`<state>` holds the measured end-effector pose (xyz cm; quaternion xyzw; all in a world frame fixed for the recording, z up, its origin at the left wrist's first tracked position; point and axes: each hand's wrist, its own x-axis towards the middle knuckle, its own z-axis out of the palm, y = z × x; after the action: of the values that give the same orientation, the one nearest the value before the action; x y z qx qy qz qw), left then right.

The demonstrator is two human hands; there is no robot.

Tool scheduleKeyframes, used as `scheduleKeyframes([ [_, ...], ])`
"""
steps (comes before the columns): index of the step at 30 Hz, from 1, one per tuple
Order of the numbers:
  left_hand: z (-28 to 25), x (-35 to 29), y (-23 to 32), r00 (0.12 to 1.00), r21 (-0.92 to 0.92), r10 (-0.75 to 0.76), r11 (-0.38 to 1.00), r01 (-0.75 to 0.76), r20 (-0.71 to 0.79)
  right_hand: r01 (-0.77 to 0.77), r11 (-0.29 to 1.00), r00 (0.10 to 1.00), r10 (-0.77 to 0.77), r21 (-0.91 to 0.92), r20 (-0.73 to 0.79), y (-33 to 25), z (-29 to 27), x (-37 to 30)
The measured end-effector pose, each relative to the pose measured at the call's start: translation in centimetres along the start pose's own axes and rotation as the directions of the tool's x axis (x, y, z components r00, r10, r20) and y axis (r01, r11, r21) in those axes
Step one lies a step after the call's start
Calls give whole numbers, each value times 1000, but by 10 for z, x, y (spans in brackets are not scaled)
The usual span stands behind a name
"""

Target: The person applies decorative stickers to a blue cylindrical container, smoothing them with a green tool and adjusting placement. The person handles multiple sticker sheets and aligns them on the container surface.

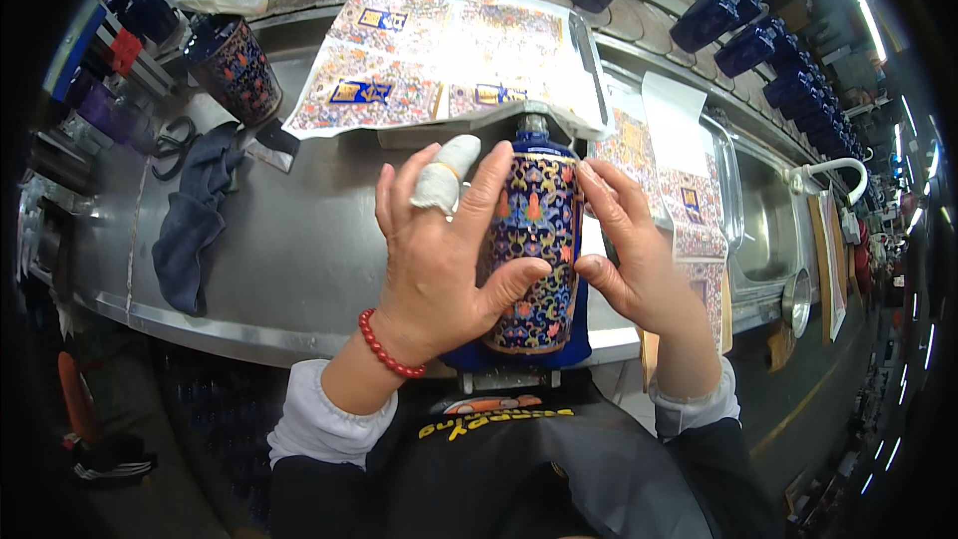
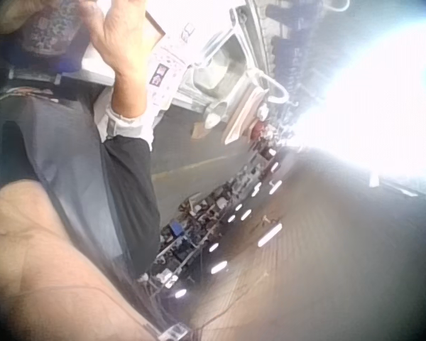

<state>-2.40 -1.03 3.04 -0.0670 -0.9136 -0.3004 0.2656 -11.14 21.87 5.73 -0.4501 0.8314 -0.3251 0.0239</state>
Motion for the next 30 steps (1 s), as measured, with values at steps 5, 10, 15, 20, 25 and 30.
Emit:
scheduleKeyframes([
  [5,3,-27,4,999,-262,-28,965,32,21,4,995,1000,-5,104,6,-8,4,-6],
  [10,9,-38,7,996,-233,-53,970,68,67,-33,999,999,32,32,31,-16,3,-5],
  [15,9,-40,6,995,-264,-29,963,53,95,-48,998,998,47,29,44,-23,1,-5],
  [20,11,-41,6,995,-295,-36,954,62,92,-88,996,991,88,0,101,-24,-1,-4],
  [25,12,-42,3,994,-313,-33,947,65,107,-80,997,990,81,-16,116,-24,-3,-4],
  [30,12,-41,1,992,-316,-33,946,70,123,-41,999,997,42,-15,72,-27,-3,-2],
])
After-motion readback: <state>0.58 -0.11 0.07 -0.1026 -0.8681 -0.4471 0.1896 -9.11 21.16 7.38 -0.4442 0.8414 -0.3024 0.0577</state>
